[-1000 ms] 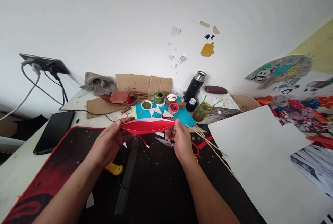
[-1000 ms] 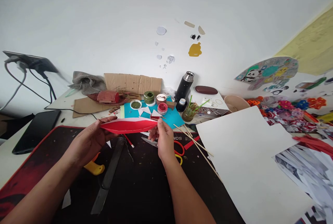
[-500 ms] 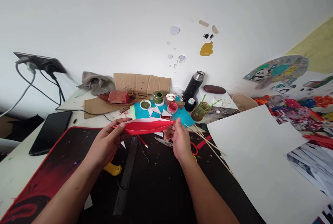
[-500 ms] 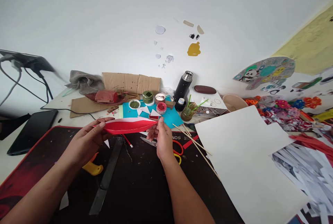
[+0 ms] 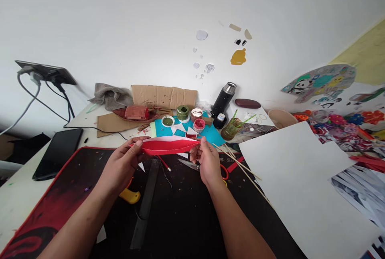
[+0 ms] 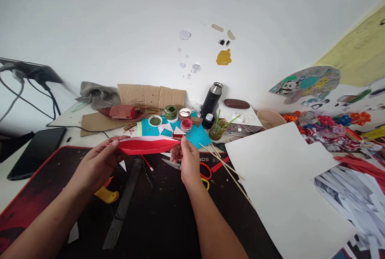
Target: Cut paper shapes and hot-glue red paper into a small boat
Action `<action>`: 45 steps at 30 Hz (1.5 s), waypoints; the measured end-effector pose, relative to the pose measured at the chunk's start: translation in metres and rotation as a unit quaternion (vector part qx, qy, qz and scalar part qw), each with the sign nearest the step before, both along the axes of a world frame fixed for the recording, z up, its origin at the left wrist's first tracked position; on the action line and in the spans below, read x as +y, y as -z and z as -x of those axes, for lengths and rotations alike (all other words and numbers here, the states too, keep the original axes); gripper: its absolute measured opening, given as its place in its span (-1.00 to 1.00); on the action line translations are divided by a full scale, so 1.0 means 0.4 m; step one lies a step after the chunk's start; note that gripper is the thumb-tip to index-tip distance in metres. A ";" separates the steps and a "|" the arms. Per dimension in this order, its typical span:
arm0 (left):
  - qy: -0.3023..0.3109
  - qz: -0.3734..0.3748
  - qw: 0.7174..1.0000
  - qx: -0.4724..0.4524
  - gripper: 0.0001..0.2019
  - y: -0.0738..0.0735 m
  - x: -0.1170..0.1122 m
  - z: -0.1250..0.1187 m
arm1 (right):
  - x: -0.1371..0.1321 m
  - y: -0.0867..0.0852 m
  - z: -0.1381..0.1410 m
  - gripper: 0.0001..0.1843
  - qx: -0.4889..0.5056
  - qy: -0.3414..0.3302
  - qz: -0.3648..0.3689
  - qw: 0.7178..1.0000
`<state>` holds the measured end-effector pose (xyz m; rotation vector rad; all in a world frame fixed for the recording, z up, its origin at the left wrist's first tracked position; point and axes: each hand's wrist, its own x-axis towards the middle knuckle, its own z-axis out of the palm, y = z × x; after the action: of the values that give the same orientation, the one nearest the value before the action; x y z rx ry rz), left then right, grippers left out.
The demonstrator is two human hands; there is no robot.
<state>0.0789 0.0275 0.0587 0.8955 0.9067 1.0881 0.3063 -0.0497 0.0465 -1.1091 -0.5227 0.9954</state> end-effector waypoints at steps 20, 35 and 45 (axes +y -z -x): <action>-0.003 0.002 1.000 0.024 -0.41 0.023 0.007 0.007 | 0.002 0.007 -0.004 -0.51 -0.023 0.052 -0.014 0.998; -0.030 0.011 0.999 0.036 -0.42 0.010 0.011 0.006 | -0.001 -0.002 -0.007 -0.45 -0.019 0.059 -0.034 0.998; -0.022 0.010 0.998 0.060 -0.43 0.011 0.010 0.003 | -0.001 0.001 -0.001 -0.52 -0.036 0.050 -0.029 0.998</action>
<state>0.0776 0.0317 0.0543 0.9366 1.0387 1.0697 0.3069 -0.0501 0.0462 -1.1115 -0.5465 0.8508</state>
